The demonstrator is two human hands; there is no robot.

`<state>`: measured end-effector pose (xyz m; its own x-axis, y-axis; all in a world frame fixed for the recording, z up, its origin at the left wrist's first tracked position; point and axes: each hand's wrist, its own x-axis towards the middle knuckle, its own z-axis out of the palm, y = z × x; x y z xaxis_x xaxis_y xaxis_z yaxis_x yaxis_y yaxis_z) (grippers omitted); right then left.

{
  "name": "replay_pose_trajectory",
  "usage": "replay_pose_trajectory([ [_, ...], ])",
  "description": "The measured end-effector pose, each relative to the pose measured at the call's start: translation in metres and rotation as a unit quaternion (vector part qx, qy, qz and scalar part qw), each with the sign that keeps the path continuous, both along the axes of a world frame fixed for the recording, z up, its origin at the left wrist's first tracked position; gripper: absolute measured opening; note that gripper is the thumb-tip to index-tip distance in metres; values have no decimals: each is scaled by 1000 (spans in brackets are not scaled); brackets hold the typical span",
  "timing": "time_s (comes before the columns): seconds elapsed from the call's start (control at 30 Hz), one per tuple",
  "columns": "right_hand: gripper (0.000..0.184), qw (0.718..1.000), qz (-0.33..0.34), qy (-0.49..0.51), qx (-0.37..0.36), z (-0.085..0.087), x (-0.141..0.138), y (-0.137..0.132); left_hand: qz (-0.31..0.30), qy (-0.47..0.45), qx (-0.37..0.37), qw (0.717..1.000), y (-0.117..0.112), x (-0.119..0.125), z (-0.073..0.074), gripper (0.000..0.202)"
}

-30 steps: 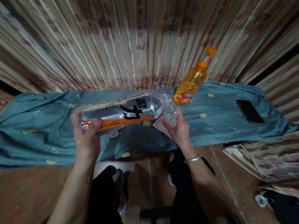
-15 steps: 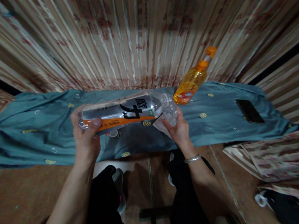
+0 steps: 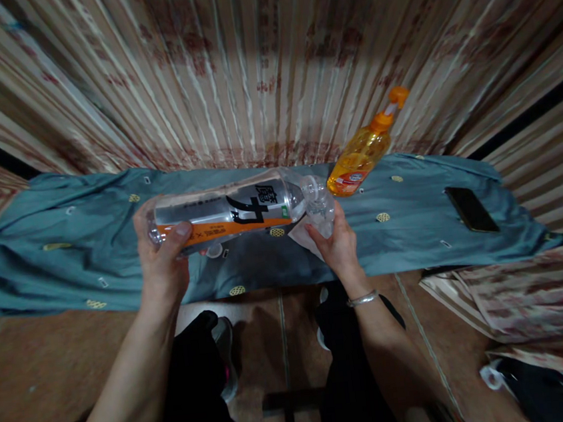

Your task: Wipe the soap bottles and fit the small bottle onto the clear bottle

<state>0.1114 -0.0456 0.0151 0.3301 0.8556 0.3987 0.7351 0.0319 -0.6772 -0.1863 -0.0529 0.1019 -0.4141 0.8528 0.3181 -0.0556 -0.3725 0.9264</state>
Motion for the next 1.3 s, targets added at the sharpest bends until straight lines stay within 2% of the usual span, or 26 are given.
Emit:
replay_pose_trajectory([
  [0.3,82,1000,2,0,6,-1,0,0,3,20,11,1000,0,-1,-1,69],
  [0.53,82,1000,-2,-17,17,-3,0,1,-4,2,9,1000,-1,1,0,70],
  [0.93,85,1000,-3,-4,-4,-2,1,1,-3,5,-1,1000,1,0,-3,72],
  [1.13,83,999,-13,-23,18,-4,1,1,-8,33,3,999,1,0,-6,68],
  [1.3,83,1000,-5,-20,20,-4,1,1,-8,24,11,1000,1,0,-3,69],
])
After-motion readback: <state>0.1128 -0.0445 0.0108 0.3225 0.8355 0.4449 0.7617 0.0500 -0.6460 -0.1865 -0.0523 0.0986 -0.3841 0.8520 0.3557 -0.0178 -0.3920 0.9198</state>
